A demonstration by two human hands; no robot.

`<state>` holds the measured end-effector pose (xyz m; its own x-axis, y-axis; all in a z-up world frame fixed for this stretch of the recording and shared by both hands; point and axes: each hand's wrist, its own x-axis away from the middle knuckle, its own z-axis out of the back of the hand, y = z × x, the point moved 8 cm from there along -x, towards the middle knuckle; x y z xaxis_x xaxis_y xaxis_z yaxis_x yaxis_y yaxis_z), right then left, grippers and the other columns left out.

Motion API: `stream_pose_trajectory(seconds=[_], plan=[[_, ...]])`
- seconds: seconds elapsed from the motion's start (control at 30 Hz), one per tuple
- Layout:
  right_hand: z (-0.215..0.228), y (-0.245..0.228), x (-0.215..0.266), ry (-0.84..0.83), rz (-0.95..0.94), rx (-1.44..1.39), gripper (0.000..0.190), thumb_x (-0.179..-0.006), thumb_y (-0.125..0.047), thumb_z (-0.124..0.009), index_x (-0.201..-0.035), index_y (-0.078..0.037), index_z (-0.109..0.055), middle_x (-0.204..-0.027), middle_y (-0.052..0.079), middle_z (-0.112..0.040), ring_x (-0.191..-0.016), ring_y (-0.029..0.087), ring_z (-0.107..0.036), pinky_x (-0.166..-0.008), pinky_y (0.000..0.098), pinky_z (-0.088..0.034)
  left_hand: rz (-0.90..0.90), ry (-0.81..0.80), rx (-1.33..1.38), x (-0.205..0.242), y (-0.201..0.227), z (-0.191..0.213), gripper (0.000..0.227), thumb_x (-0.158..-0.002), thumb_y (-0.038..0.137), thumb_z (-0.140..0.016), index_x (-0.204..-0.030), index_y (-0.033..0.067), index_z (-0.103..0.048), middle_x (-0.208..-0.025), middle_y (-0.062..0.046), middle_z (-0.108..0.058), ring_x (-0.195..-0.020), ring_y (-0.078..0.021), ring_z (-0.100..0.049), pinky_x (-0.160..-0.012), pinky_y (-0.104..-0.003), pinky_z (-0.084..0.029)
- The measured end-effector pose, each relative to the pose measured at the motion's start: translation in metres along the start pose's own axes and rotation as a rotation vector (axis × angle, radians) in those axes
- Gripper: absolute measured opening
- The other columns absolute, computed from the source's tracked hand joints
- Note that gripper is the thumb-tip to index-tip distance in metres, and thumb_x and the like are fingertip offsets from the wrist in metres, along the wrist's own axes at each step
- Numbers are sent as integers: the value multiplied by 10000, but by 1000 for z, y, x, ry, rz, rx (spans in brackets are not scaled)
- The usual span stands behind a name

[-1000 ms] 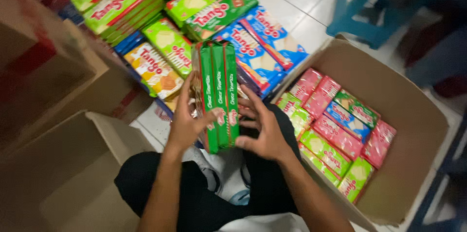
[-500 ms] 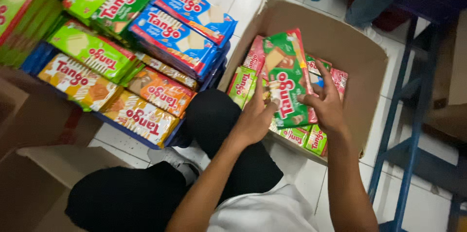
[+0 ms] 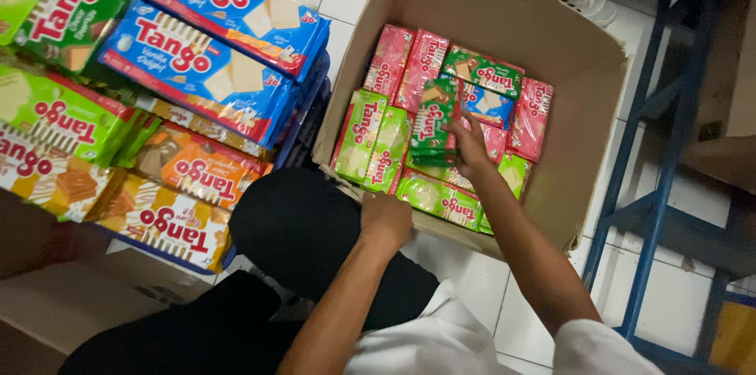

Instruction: The person packs multiple packs of Tango biscuits into a cardboard box. They pick up packs from a nearby stack and place them neatly into the box, arranging them by color and orientation.

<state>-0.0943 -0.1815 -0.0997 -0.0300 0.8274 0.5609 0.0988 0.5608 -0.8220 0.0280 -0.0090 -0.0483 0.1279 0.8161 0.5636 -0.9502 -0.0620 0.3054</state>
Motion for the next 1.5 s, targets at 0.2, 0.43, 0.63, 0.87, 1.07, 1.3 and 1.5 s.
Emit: stream_pose_trajectory(seconds=[0.2,0.43,0.63,0.87,1.07,1.3,1.5], plan=[[-22,-46,-81,71,201,534,935,-674,-253,-875,-1519,-310,-478,-1249,122,-672,-1113,281,-648,-891,389,-545,53,-107,-31,-27,-5,-14,354,-856,321,-728,-1119,88,-772,-1115,-157,-754,-1114,-392,-645,-903,-486,-370],[-85,-111,-174,-322,654,1116,895,-652,-242,-846,-1482,-358,-530,-1414,137,-616,-1298,460,-568,-1086,637,-447,167,-294,-13,-40,-16,-27,321,-940,279,-635,-1203,122,-732,-1243,-112,-707,-1195,-370,-600,-977,-555,-339],[-108,-127,-206,-213,869,1530,708,-809,-286,-749,-1478,-348,-528,-1464,197,-512,-1295,484,-480,-981,703,-332,223,-403,-148,-43,-12,-32,366,-1014,220,-503,-1353,197,-639,-1359,-107,-612,-1271,-366,-518,-1037,-588,-313],[-114,-118,-201,-62,1111,1554,737,-814,-376,-870,-1475,-335,-548,-1408,226,-524,-1234,468,-508,-996,713,-334,222,-442,-193,-54,-8,-41,383,-1043,179,-411,-1348,169,-643,-1350,-144,-616,-1227,-387,-543,-966,-603,-344],[-123,-115,-180,59,1128,1654,821,-860,-545,-773,-1568,-300,-438,-1482,266,-501,-1350,456,-468,-1061,748,-302,230,-490,-181,-50,-5,-21,394,-1066,174,-395,-1376,210,-635,-1379,-116,-614,-1276,-349,-528,-1013,-620,-329],[-126,-112,-177,113,922,1731,823,-930,-566,-685,-1619,-335,-299,-1600,228,-368,-1464,443,-318,-1046,786,-293,215,-604,-164,-48,-6,-26,374,-1026,237,-534,-1392,242,-612,-1384,-92,-588,-1279,-348,-498,-1030,-602,-280],[-147,-108,-126,45,741,1483,882,-899,-498,-689,-1636,-247,-275,-1686,263,-120,-1551,455,-155,-1146,739,-187,235,-485,-113,-57,-8,-23,375,-1055,205,-478,-1387,247,-649,-1399,-15,-636,-1314,-280,-544,-1026,-567,-299]])
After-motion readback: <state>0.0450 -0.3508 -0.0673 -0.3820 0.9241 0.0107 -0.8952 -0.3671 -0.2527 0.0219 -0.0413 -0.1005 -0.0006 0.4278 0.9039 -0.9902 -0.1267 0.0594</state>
